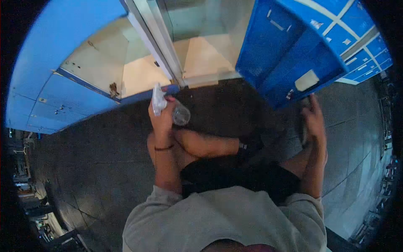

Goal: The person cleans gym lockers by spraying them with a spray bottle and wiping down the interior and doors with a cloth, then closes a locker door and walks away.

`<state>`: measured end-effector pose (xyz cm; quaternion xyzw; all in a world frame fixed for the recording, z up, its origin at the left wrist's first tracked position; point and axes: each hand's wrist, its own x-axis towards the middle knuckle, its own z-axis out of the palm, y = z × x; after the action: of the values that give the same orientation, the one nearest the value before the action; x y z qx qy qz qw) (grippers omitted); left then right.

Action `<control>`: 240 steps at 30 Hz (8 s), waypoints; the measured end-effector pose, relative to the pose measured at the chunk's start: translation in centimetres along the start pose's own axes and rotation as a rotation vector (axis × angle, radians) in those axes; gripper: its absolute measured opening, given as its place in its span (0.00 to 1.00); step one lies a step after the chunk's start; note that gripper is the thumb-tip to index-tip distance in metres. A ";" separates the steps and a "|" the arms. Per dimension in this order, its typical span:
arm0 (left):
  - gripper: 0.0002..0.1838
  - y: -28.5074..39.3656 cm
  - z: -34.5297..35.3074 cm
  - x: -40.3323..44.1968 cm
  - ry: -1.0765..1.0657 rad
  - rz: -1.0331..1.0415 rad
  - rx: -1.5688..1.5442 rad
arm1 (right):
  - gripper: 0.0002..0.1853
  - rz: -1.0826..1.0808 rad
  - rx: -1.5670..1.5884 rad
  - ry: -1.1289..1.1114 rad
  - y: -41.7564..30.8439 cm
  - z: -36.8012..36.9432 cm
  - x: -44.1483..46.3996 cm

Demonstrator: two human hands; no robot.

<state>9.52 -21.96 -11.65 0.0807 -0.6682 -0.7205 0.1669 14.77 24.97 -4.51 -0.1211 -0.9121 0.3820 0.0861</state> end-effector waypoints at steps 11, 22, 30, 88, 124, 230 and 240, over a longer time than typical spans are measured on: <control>0.21 15.7 -0.7 -11.6 -0.272 0.090 0.054 | 0.38 -0.197 0.142 -0.279 -6.5 -1.4 -6.3; 0.31 15.8 6.4 -10.6 -0.531 0.170 -0.124 | 0.51 -0.368 0.612 -0.209 -7.7 -1.8 -8.6; 0.28 10.1 8.1 1.0 -0.173 0.344 -0.025 | 0.37 -0.080 0.780 -0.022 -4.1 -3.0 -9.6; 0.14 5.2 62.0 -3.4 -0.868 0.521 0.567 | 0.36 0.489 -0.762 0.868 44.2 -8.2 -42.2; 0.17 44.2 23.8 -6.4 0.129 0.252 0.302 | 0.33 0.450 -0.686 0.366 41.8 -13.4 -28.8; 0.17 26.9 7.1 -2.2 0.030 0.057 0.057 | 0.37 -1.300 -0.251 0.697 -54.8 -4.3 17.9; 0.17 25.7 7.7 -3.1 0.047 0.113 0.029 | 0.33 -1.322 -0.258 0.687 -56.9 -4.4 16.9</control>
<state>13.19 -15.02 14.22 0.0622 -0.6779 -0.6981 0.2220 -9.08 -5.82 40.44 0.3301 -0.7541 0.0820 0.5619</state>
